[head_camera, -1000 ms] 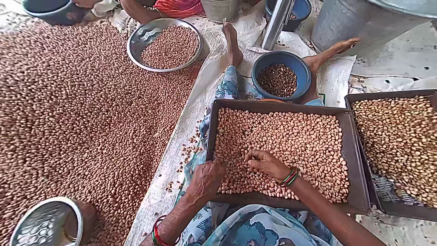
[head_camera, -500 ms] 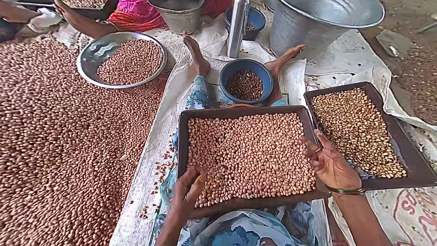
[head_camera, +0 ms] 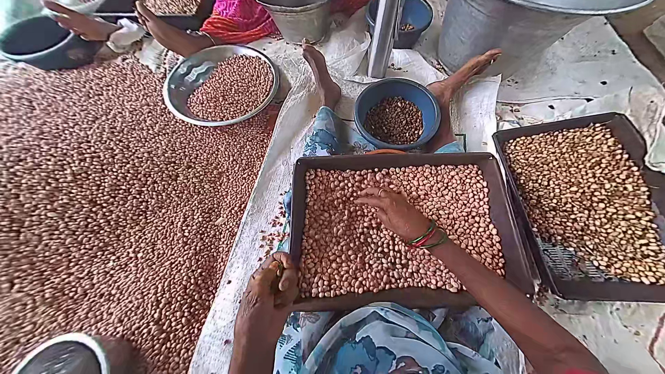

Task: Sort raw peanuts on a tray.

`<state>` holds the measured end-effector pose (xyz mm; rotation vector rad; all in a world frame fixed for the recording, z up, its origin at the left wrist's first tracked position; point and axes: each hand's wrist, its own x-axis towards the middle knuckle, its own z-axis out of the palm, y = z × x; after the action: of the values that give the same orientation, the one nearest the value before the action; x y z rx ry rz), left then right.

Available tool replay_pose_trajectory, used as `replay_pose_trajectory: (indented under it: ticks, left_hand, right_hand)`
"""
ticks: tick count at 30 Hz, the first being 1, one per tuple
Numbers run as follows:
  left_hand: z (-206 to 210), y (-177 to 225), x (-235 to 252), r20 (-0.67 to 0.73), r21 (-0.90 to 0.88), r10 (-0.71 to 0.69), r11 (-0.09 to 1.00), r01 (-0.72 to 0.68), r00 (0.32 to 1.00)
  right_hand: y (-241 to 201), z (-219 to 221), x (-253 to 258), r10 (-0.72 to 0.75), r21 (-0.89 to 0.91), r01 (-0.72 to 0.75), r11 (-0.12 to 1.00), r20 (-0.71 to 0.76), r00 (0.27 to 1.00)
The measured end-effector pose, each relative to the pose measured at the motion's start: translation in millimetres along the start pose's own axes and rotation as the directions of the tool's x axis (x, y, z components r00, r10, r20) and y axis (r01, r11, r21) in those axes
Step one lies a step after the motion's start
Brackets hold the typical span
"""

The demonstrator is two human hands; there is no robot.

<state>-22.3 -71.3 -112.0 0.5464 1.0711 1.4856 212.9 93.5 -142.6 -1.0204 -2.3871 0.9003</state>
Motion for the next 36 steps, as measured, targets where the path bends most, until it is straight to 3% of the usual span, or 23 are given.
replay_pose_trajectory:
  ticks: [2, 4, 6, 8, 10, 12, 15, 18, 22, 25, 28, 30, 32, 34, 36]
  left_hand:
    - [-8.6, 2.3, -2.3, -0.049, 0.037, 0.011, 0.999, -0.009, 0.999]
    - [-18.1, -0.6, 0.7, -0.094, 0.041, 0.042, 0.998, -0.038, 0.995]
    - [-23.9, -8.2, 9.7, -0.162, 0.054, 0.111, 0.993, -0.103, 0.981]
    - [-29.5, -20.2, 20.7, -0.199, 0.082, 0.193, 0.98, -0.18, 0.961]
    - [-31.0, -30.1, 29.8, -0.25, 0.062, 0.207, 0.978, -0.198, 0.946]
    - [-29.9, -35.4, 33.2, -0.299, -0.009, 0.184, 0.981, -0.196, 0.936]
    - [-23.1, -41.8, 28.2, -0.357, -0.122, 0.135, 0.974, -0.189, 0.924]
    - [-17.5, -46.9, 17.6, -0.38, -0.146, 0.118, 0.972, -0.185, 0.918]
    - [-15.4, -46.5, 11.3, -0.39, -0.043, 0.163, 0.98, -0.194, 0.906]
    - [-10.8, -39.0, 9.3, -0.335, -0.015, 0.196, 0.977, -0.214, 0.922]
    - [-0.8, -25.6, 4.1, -0.251, -0.262, 0.075, 0.954, -0.143, 0.965]
    - [5.2, -20.7, 3.0, -0.144, -0.477, -0.034, 0.878, -0.039, 0.989]
    - [13.5, -20.3, 4.7, -0.102, -0.568, -0.123, 0.822, 0.043, 0.987]
    - [23.0, -20.9, 6.5, -0.153, -0.557, -0.186, 0.828, 0.071, 0.97]
    - [30.2, -22.8, 7.0, -0.206, -0.468, -0.206, 0.879, 0.089, 0.957]
  right_hand:
    - [-7.0, 3.1, -2.7, -0.13, 0.031, 0.129, 0.991, 0.024, 0.991]
    - [-13.4, 16.1, -24.6, -0.308, 0.157, 0.281, 0.947, 0.192, 0.932]
    - [-10.7, 25.5, -54.7, -0.397, 0.17, 0.36, 0.917, 0.337, 0.854]
    - [-1.0, 15.0, -79.9, -0.318, 0.063, 0.323, 0.944, 0.434, 0.843]
    - [5.3, -9.5, -85.6, -0.09, -0.073, 0.146, 0.987, 0.508, 0.857]
    - [4.8, -26.1, -76.2, 0.093, -0.172, -0.016, 0.985, 0.451, 0.888]
    - [-4.3, -17.7, -54.4, 0.216, -0.166, -0.176, 0.97, 0.265, 0.94]
    - [-9.0, 10.1, -38.1, 0.195, -0.256, -0.137, 0.957, 0.219, 0.956]
    - [-12.5, 28.8, -37.6, 0.117, -0.391, -0.03, 0.92, 0.201, 0.973]
    - [-11.7, 8.0, -29.3, 0.321, -0.13, -0.295, 0.947, 0.301, 0.898]
    - [-4.7, 0.9, -27.7, 0.352, 0.242, -0.446, 0.862, 0.347, 0.869]
    - [-17.2, 7.1, -26.8, 0.328, 0.177, -0.419, 0.891, 0.388, 0.861]
    - [-29.5, 18.5, -26.2, 0.317, -0.033, -0.333, 0.942, 0.409, 0.856]
    - [-32.2, 22.3, -26.0, 0.317, -0.125, -0.292, 0.948, 0.402, 0.859]
    - [-32.5, 9.6, -21.6, 0.317, -0.076, -0.312, 0.947, 0.373, 0.872]
